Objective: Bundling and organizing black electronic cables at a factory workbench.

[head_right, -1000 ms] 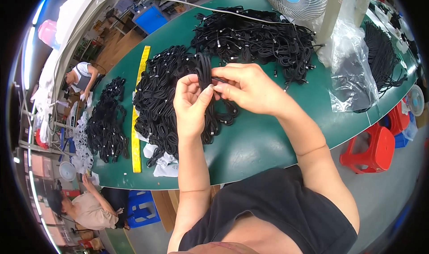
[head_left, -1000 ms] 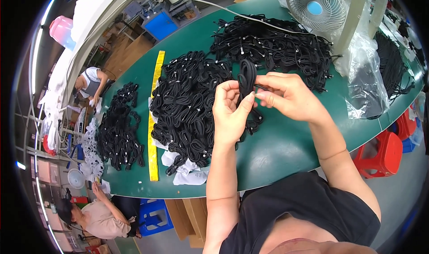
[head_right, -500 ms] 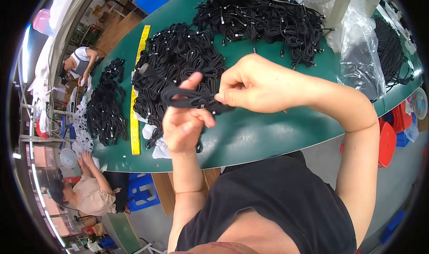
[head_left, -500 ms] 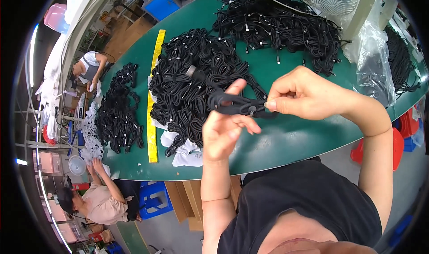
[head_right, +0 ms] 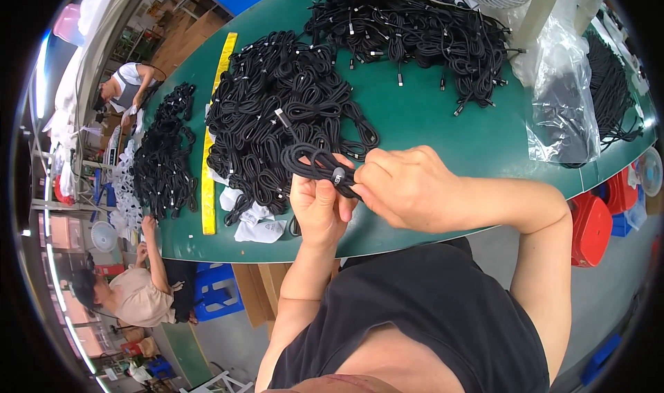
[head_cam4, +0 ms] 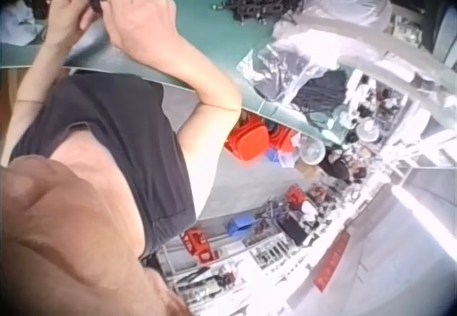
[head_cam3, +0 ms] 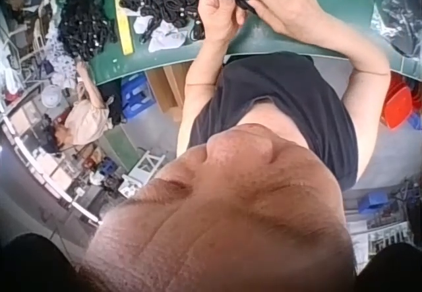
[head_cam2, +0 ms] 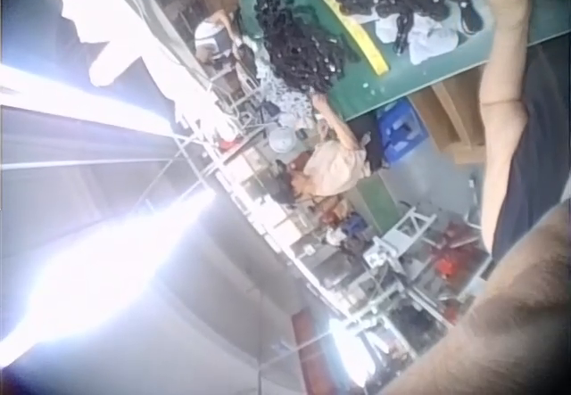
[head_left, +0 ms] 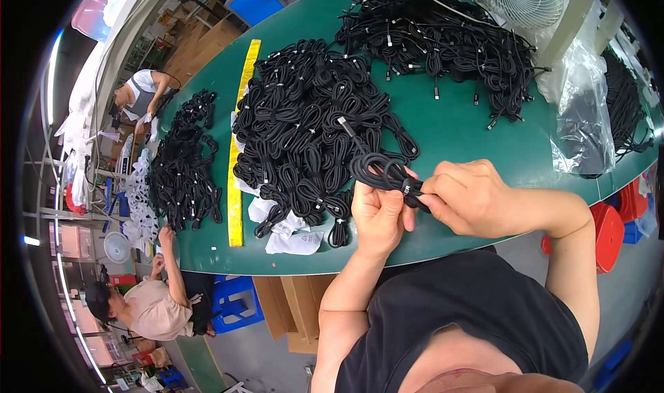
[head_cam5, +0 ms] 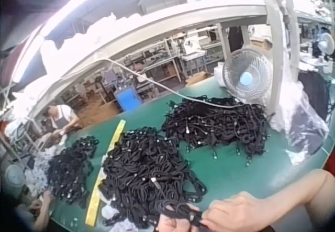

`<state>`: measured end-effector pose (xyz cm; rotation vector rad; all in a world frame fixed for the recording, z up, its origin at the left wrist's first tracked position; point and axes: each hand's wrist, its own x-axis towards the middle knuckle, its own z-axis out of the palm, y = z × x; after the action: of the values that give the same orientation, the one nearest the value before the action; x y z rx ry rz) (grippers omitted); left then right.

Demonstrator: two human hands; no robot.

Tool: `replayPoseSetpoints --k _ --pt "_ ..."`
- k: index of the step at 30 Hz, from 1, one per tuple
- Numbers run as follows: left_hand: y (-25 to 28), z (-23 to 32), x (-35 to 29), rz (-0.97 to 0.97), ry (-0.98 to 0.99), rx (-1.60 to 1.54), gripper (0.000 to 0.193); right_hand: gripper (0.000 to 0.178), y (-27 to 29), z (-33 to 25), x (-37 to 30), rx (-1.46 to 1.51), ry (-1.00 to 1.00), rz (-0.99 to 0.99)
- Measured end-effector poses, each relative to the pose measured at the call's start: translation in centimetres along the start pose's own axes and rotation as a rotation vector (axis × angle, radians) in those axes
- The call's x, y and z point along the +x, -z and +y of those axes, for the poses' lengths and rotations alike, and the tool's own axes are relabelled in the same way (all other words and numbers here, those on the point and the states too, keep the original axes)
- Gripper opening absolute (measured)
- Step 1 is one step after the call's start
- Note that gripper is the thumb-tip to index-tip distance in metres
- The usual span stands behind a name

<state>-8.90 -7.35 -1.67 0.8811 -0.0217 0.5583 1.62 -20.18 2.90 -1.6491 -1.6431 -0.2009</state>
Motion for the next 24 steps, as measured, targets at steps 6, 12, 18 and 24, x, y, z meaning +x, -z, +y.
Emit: replayPoseSetpoints --k 6,12,18,24 --pt "1.8 0.0 0.5 0.049 -0.093 0.049 0.027 0.013 -0.2 0.5 -0.5 -0.123 -0.053 -0.1" --pt "1.3 -0.6 0.0 -0.01 0.004 0.178 0.037 0.013 -0.6 0.0 0.1 -0.019 -0.074 -0.015" --pt "1.0 -0.7 0.3 0.093 -0.038 0.114 0.035 0.014 -0.7 0.0 -0.1 0.153 -0.203 -0.078" --pt "1.7 -0.7 0.4 0.02 -0.046 0.148 0.035 0.027 0.3 -0.2 0.5 0.128 -0.27 -0.113"
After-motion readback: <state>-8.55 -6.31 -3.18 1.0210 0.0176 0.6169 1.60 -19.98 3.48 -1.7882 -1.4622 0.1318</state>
